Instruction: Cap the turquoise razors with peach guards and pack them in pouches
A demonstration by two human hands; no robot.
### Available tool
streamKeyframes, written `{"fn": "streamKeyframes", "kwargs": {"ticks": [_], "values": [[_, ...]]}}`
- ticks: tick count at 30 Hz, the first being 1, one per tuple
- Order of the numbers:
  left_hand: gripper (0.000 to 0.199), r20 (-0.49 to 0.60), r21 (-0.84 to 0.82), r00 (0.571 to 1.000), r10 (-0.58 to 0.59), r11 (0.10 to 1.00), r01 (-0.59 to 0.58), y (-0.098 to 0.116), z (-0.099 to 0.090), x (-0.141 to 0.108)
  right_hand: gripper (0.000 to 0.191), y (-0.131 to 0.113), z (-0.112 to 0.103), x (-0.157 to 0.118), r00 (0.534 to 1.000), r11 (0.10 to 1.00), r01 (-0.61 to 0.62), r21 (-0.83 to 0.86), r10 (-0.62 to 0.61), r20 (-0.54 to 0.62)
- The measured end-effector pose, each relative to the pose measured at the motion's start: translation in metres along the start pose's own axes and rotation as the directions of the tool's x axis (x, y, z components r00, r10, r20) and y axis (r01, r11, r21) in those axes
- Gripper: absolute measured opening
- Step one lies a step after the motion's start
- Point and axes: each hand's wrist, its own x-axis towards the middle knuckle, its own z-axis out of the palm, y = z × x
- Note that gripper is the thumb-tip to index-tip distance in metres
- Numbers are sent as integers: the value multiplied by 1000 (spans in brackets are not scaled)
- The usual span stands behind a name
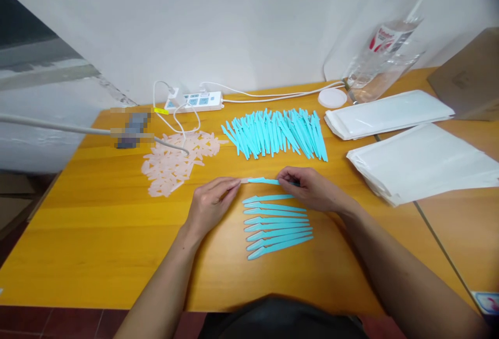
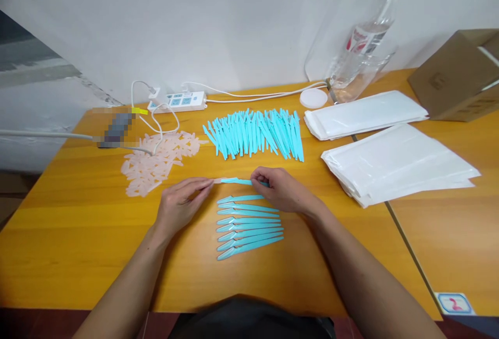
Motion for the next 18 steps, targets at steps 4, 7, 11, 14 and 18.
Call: {"fn": "streamKeyframes", "kwargs": {"ticks": [4,7,11,14,18], "values": [[17,-16,6,999,-31,999,31,0,-3,0,24,0,-2,0,1000,1000,-3,9,3,2],[16,33,-23,999,-9,1000,10,3,0,1,27,-2,0,0,1000,1000,1,19,-1,20],[12,74,-68,997,-26,997,32,8,7,2,28,-5,3,-1,998,999,34,32,-35,48],[11,38,-123,996,-86,988,90,6,3,2,28,-6,3,-2,999,999,29,20,-30,32],[12,19,-148,995,-99,984,101,-1,-8,1,29,-4,-2,-2,1000,1000,7,-5,-7,20]]}}
